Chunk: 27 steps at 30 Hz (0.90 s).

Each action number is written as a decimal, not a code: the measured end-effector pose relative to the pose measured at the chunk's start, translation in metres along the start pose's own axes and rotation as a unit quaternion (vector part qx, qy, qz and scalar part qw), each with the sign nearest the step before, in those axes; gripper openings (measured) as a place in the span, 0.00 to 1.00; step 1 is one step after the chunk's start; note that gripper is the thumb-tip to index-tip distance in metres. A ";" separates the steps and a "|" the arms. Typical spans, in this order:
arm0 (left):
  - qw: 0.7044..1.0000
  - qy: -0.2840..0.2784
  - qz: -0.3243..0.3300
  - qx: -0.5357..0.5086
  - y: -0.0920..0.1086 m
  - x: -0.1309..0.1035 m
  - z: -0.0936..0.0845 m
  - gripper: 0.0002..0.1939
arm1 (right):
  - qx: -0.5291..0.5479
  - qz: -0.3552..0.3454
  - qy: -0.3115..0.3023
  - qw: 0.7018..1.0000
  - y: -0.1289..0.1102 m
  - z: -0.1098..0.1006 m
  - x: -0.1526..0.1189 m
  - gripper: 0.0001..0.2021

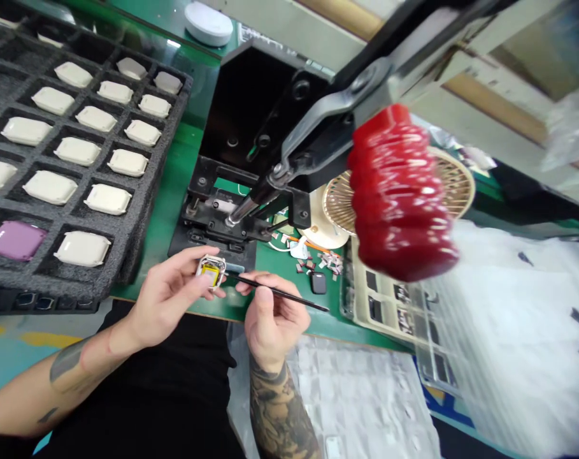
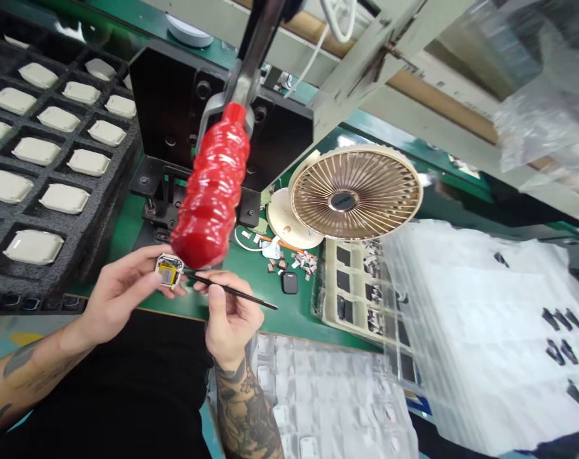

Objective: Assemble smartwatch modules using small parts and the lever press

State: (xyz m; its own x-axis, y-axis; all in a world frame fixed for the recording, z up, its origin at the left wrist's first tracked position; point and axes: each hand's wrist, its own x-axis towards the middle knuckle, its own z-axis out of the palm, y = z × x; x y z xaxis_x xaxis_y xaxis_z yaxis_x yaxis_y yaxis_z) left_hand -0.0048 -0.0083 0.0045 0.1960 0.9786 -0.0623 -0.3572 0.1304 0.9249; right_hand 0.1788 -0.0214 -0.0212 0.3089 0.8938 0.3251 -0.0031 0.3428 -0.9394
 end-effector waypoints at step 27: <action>0.933 -0.012 0.017 0.359 -0.027 0.001 -0.023 0.21 | -0.473 -0.378 -0.166 0.778 -0.037 -0.126 0.039 0.16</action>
State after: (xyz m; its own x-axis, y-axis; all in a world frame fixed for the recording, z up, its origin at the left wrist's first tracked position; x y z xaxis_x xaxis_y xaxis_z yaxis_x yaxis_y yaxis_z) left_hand -0.0157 -0.0071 -0.0295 0.2196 0.9752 -0.0277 0.3395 -0.0497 0.9393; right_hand 0.3108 -0.0358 0.0127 -0.3811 0.6197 0.6860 0.8106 0.5808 -0.0743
